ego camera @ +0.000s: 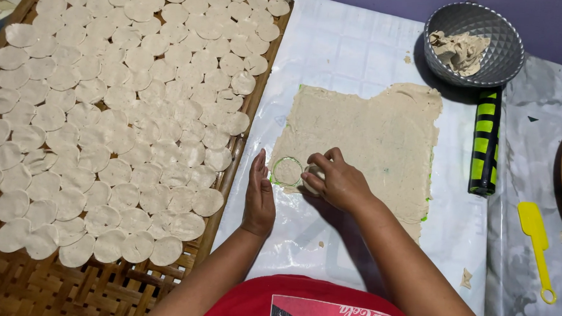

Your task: Rolling out a flat sheet of dough and using a circular cutter to create uniform dough circles for food preparation.

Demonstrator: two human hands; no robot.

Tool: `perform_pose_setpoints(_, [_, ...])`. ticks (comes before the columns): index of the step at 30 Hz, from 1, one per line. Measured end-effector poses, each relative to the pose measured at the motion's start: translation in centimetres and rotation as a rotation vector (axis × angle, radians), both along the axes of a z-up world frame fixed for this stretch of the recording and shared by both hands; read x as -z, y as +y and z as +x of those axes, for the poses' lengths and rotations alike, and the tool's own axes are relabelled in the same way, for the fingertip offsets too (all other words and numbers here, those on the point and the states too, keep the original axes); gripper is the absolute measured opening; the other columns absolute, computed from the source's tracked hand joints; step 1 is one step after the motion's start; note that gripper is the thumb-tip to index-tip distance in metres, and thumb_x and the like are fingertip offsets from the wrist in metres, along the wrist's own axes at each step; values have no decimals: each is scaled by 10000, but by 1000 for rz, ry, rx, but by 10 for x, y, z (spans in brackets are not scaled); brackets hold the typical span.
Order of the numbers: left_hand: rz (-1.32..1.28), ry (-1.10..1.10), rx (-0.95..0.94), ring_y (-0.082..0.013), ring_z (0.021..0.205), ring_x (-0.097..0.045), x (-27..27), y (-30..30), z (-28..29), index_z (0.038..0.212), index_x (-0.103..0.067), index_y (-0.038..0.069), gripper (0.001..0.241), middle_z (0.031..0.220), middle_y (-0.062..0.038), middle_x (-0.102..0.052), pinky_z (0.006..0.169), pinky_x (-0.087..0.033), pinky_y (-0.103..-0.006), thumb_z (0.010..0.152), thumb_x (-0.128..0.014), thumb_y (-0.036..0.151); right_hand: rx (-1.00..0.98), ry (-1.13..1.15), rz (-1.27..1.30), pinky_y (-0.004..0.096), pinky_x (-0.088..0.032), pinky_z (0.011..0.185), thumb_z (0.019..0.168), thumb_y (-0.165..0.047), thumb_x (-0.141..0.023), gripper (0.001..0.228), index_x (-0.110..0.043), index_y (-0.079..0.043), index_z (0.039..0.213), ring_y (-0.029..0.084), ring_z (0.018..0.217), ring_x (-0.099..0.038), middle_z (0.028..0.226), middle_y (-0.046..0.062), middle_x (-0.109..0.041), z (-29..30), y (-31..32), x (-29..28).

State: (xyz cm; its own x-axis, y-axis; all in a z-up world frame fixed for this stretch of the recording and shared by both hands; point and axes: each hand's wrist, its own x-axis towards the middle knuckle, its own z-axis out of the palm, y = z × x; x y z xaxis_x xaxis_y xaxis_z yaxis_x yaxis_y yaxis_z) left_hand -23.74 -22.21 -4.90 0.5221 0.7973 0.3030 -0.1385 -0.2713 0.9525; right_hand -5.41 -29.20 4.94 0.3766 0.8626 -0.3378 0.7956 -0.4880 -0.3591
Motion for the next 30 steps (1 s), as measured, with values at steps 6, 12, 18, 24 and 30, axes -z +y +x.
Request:
perform_pose_setpoints(6, [20, 41, 1, -357, 1594, -248, -5, 0, -1, 1628, -159, 0, 594, 1704, -222, -244, 1288, -225, -466, 1143, -271, 324, 36, -31, 57, 477, -583, 827, 953, -585, -552, 423, -620, -278, 1236, 355, 986, -717, 1330, 96, -540, -5, 4, 15])
perform_pose_setpoints(12, [30, 47, -12, -362, 1586, -274, -4, 0, 0, 1621, -183, -2, 585, 1695, -224, -270, 1279, -253, -461, 1141, -276, 319, -47, -30, 99, 483, -585, 796, 931, -582, -563, 441, -595, -266, 1238, 368, 954, -717, 1307, 109, -540, 1, 1, 26])
perform_pose_setpoints(18, [66, 76, -18, -360, 1583, -281, -5, 0, 0, 1617, -182, -14, 578, 1692, -226, -272, 1279, -257, -461, 1139, -274, 298, 125, 1, 66, 478, -588, 823, 940, -595, -563, 467, -583, -255, 1259, 370, 996, -719, 1303, 121, -548, -6, 5, 17])
perform_pose_setpoints(24, [76, 68, -16, -365, 1586, -277, -2, 0, 0, 1614, -183, -19, 563, 1696, -226, -270, 1282, -257, -461, 1140, -279, 270, 223, 217, 265, 447, -536, 976, 957, -565, -540, 459, -609, -261, 1295, 338, 1195, -643, 1351, 129, -556, 41, -18, 10])
perform_pose_setpoints(30, [77, 91, -8, -369, 1592, -253, -5, -1, 2, 1617, -163, -20, 559, 1704, -225, -241, 1289, -239, -465, 1143, -270, 255, 241, 66, 66, 444, -548, 949, 953, -587, -531, 465, -607, -267, 1282, 320, 1095, -696, 1368, 82, -537, 42, -47, -5])
